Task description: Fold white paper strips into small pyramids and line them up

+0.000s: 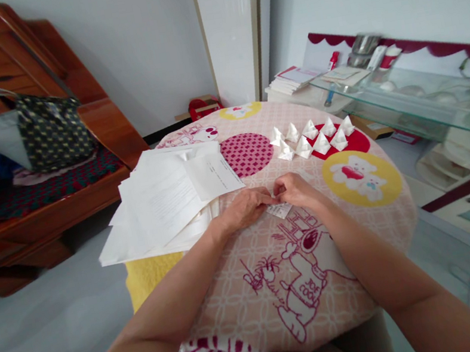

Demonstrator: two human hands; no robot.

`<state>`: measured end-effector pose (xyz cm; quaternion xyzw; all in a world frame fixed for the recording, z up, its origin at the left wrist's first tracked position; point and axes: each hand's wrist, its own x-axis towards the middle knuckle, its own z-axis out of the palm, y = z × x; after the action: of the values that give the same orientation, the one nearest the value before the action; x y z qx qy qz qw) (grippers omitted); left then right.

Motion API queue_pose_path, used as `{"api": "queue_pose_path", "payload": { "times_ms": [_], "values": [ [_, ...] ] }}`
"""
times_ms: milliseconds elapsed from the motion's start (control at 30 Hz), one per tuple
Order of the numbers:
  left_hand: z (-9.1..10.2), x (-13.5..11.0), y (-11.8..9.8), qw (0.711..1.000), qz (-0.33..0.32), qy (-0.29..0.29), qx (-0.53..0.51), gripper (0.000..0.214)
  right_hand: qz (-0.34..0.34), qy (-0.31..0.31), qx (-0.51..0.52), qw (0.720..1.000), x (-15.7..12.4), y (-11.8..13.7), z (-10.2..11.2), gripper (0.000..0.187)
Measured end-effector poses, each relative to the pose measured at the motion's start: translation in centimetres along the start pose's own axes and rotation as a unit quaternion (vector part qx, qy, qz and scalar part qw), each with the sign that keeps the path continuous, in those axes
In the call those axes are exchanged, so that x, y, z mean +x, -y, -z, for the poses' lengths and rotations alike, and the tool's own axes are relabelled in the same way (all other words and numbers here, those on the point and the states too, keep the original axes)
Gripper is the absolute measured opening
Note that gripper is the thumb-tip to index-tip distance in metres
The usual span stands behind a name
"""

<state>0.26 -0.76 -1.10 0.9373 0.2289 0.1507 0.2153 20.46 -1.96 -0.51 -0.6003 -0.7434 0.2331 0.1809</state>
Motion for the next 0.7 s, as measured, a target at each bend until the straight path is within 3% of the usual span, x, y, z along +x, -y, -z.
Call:
{"api": "queue_pose_path", "payload": {
  "times_ms": [400,700],
  "values": [
    [-0.1,0.0,-0.1,0.995,-0.018,0.033,0.088,0.037,-0.014,-0.006,-0.005,1.0,0.8,0.0,-0.3,0.013],
    [0.9,-0.4,0.6,0.997,-0.014,0.056,0.058,0.029,-0.015,-0.008,0.003,1.0,0.4,0.4,0.0,0.016]
  ]
}}
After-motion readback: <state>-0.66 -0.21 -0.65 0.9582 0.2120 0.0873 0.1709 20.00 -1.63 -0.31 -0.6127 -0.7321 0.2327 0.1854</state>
